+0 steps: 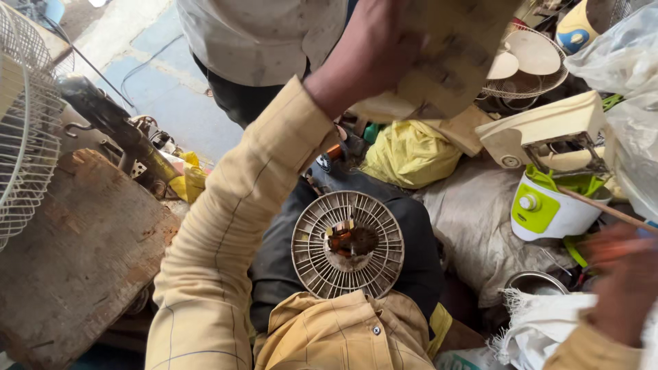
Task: The person receives a cardboard piece, cuts it into strips using scissors, and wraps the strips around the copper windings of a fan motor. The person then uses a thin wire to secure the wrapped sections.
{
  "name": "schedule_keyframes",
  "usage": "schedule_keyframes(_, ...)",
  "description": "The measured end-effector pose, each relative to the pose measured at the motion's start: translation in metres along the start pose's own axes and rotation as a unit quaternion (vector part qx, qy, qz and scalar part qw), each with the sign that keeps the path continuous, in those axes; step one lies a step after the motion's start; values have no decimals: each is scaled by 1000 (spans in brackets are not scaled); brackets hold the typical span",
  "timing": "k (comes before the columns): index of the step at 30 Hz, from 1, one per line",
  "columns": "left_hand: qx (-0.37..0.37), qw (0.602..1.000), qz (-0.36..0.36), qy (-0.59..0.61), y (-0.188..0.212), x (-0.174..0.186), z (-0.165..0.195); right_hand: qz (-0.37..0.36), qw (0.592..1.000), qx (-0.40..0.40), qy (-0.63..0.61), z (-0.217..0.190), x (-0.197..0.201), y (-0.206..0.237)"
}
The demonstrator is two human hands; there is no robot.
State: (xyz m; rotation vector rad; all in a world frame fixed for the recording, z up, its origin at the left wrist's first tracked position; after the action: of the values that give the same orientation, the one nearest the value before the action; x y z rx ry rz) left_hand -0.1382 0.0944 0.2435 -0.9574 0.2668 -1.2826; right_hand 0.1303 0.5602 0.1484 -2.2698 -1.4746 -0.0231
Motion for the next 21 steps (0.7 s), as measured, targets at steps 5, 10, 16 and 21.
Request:
schedule_keyframes(5, 203, 907, -230, 287, 49, 14, -12, -128, 924, -295, -205, 6, -99, 84)
schedule_keyframes(10, 208, 865, -202, 410, 77, 20, 3, -294, 728, -224, -577, -61, -164, 83)
schedule_keyframes(16, 250, 819, -177, 485, 95, 33, 9, -458, 714, -142, -511, -116, -212, 51)
schedule_keyframes(21, 282, 866, -95, 402, 119, 94, 17, -541, 699, -54, -464, -104, -260, 21)
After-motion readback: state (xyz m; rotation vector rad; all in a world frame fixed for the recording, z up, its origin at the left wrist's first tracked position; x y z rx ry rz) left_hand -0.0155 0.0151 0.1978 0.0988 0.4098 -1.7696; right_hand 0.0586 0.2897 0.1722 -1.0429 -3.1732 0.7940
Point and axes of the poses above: each hand's wrist, its own y-axis away from the middle knuckle, its own x-axis out of the back of the hand, z = x × y, the point moved 1 cm from there along -y, towards the middle knuckle, and after that the axes turned 14 degrees about x, right-handed, at the moved point
